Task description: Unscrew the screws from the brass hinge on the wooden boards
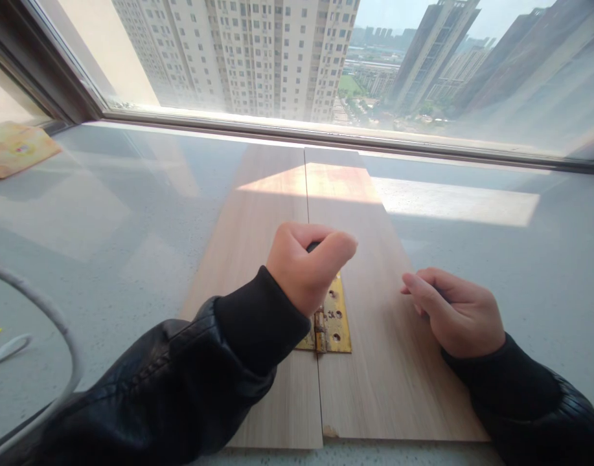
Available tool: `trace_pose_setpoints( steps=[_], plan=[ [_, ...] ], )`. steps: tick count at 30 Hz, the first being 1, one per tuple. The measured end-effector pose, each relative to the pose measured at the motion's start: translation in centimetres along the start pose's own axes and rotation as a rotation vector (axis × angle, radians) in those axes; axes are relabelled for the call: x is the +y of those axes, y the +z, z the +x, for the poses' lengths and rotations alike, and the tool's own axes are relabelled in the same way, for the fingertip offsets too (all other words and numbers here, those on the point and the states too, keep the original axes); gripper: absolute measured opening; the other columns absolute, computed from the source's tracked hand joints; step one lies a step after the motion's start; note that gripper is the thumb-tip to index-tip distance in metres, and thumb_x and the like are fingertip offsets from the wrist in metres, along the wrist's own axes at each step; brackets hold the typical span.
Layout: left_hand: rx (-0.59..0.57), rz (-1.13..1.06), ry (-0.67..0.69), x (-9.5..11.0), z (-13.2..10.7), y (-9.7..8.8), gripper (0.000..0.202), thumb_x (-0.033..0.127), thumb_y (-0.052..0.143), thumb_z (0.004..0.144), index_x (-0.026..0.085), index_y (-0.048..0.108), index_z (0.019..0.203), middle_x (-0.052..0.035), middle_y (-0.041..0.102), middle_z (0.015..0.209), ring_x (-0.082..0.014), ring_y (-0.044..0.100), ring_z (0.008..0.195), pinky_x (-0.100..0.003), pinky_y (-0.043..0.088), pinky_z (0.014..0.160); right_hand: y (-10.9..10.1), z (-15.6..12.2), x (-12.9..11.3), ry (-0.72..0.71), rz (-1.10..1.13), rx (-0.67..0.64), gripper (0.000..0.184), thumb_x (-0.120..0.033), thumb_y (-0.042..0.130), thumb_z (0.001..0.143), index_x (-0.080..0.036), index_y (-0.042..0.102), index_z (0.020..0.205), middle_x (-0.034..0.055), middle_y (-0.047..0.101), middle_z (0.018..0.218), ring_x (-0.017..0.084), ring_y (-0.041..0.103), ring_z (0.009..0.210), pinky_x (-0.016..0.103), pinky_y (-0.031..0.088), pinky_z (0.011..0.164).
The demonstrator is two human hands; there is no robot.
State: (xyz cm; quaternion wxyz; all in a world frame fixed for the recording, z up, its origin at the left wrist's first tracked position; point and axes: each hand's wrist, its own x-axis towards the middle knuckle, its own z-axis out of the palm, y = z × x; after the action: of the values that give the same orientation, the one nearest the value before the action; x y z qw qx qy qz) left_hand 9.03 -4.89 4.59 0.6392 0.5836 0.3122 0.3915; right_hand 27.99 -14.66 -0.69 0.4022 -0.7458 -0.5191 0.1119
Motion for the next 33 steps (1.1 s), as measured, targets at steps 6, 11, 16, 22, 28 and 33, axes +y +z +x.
trace_pose_setpoints(
  steps=[6, 11, 16, 22, 28, 33],
  plan=[
    [0.068, -0.008, -0.073, 0.3, 0.7, -1.1, 0.029, 0.024, 0.048, 0.081, 0.018, 0.045, 0.052, 0.0060, 0.035, 0.041, -0.0062, 0.033, 0.039, -0.022, 0.029, 0.041, -0.1, 0.1, -0.1, -0.015, 0.003, -0.007, 0.038, -0.047, 0.056, 0.083, -0.022, 0.056, 0.054, -0.0037, 0.044, 0.046, 0.011, 0.040, 0.045, 0.029, 0.033, 0.050],
    [0.262, 0.118, 0.157, 0.1, -1.6, -0.5, 0.012, 0.025, 0.054, 0.083, 0.017, 0.061, 0.076, 0.0021, 0.052, 0.056, -0.0096, 0.049, 0.053, -0.023, 0.041, 0.052, 0.0, 0.1, 0.1, -0.051, -0.002, 0.006, 0.038, -0.046, 0.056, 0.084, -0.022, 0.056, 0.054, -0.0035, 0.044, 0.044, 0.012, 0.040, 0.044, 0.029, 0.034, 0.047],
    [-0.008, -0.091, 0.039, 0.5, 0.0, -0.4, 0.042, 0.025, 0.057, 0.079, 0.017, 0.037, 0.044, 0.0064, 0.029, 0.039, -0.0038, 0.025, 0.038, -0.022, 0.021, 0.040, 0.0, 0.1, 0.3, -0.056, -0.016, 0.010, 0.039, -0.047, 0.055, 0.084, -0.022, 0.056, 0.054, -0.0037, 0.044, 0.044, 0.011, 0.039, 0.043, 0.028, 0.034, 0.047],
    [0.002, -0.016, 0.014, 0.5, 0.0, -1.3, 0.017, 0.021, 0.048, 0.084, 0.018, 0.053, 0.068, 0.0057, 0.038, 0.046, -0.0072, 0.035, 0.042, -0.022, 0.029, 0.043, 0.1, 0.1, 0.4, -0.055, -0.008, 0.017, 0.040, -0.048, 0.055, 0.084, -0.022, 0.055, 0.053, -0.0037, 0.044, 0.044, 0.012, 0.041, 0.044, 0.028, 0.034, 0.047],
    [0.247, 0.031, 0.133, 0.1, -2.3, 0.4, 0.012, 0.022, 0.052, 0.081, 0.018, 0.060, 0.074, 0.0046, 0.045, 0.051, -0.0075, 0.041, 0.046, -0.024, 0.033, 0.046, 0.0, 0.1, 0.4, -0.055, -0.021, 0.009, 0.039, -0.047, 0.055, 0.084, -0.022, 0.057, 0.055, -0.0035, 0.044, 0.043, 0.012, 0.041, 0.044, 0.028, 0.034, 0.046],
    [-0.055, -0.195, -0.029, 0.8, -0.2, -0.9, 0.031, 0.020, 0.054, 0.066, 0.017, 0.038, 0.040, 0.0067, 0.028, 0.037, -0.0024, 0.024, 0.035, -0.021, 0.015, 0.039, 0.0, 0.1, 0.2, -0.049, -0.020, 0.002, 0.039, -0.048, 0.055, 0.084, -0.022, 0.056, 0.054, -0.0039, 0.043, 0.043, 0.011, 0.038, 0.042, 0.029, 0.033, 0.047]
  ],
)
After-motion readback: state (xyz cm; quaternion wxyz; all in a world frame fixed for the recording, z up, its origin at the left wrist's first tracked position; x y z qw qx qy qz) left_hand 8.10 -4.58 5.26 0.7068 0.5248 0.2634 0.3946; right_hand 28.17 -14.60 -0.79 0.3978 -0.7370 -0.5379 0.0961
